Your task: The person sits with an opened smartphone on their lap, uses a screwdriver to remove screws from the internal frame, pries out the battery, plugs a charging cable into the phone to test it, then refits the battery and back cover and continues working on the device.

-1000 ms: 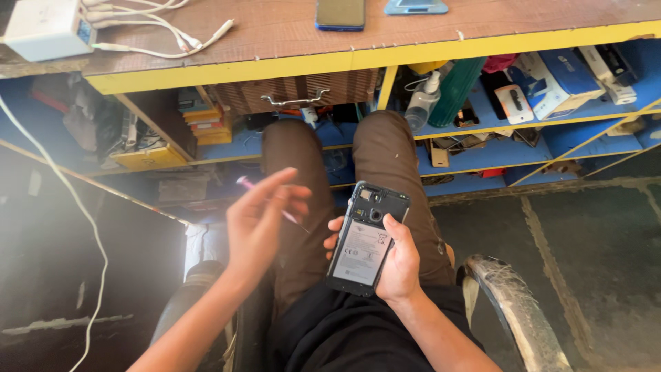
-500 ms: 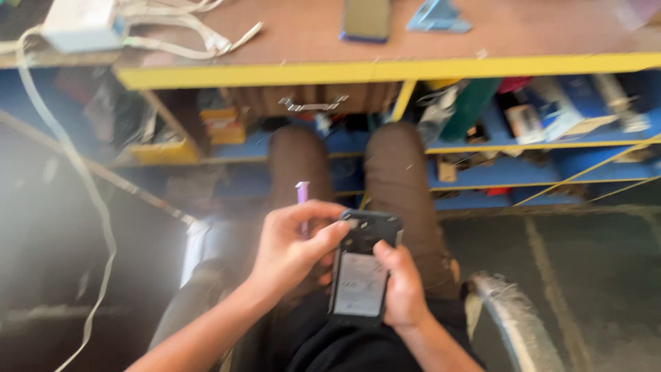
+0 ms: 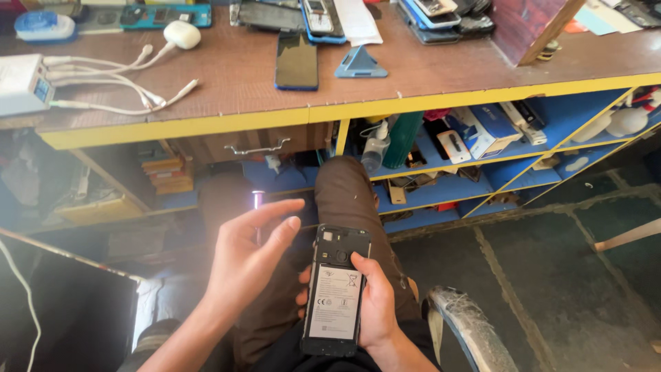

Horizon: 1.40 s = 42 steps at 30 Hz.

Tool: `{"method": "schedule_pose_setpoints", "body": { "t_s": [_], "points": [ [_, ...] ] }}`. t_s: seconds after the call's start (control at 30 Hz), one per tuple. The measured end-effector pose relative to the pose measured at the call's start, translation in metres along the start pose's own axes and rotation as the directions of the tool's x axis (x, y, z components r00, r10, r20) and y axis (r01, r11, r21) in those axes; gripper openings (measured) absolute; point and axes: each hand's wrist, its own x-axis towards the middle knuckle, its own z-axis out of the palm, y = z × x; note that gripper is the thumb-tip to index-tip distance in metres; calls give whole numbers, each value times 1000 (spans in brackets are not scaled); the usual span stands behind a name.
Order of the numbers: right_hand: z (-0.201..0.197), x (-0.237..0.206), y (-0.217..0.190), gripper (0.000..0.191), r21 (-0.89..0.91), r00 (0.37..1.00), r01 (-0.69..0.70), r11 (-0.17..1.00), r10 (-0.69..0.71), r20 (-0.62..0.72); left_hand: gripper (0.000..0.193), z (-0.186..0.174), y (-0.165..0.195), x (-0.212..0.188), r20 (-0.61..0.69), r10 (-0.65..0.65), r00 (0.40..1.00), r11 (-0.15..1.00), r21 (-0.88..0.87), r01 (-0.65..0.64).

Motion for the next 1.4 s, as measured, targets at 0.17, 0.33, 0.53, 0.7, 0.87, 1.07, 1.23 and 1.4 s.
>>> {"method": "schedule_pose_setpoints", "body": {
  "t_s": [0.17, 0.33, 0.53, 0.7, 0.87, 1.07, 1.23, 1.4],
  "points": [
    [5, 0, -6, 78, -55, 995, -23, 998, 28, 93, 33, 7, 2, 7, 4, 47, 999, 998, -45, -47],
    [10, 5, -3, 69, 26, 987, -11, 1000, 15, -159, 31, 2, 4, 3, 24, 37, 999, 999, -4, -37],
    [-7, 11, 0, 78, -43, 996, -67, 997, 70, 64, 37, -5, 14, 8, -39, -64, 997, 998, -3, 64],
    [-19, 9, 5, 75, 62, 1000, -31, 998, 31, -2, 36, 0, 15, 4, -28, -262, 965, 965, 10, 262],
    [-16, 6, 4, 66, 99, 999, 43, 994, -46, 26, 35, 2, -4, 6, 41, -265, 963, 964, 34, 264],
    [-20, 3, 1, 68, 84, 995, 97, 992, -96, -18, 33, 13, -32, 2, 73, -331, 941, 944, 23, 330],
    [-22, 10, -3, 60, 72, 954, 250, 965, -233, -188, 41, 25, -31, 1, 202, -424, 883, 899, -26, 438],
    [-8, 12, -11, 64, -131, 900, 306, 943, -331, -283, 42, 24, -21, -5, 251, -281, 926, 940, -124, 319]
  ]
}}
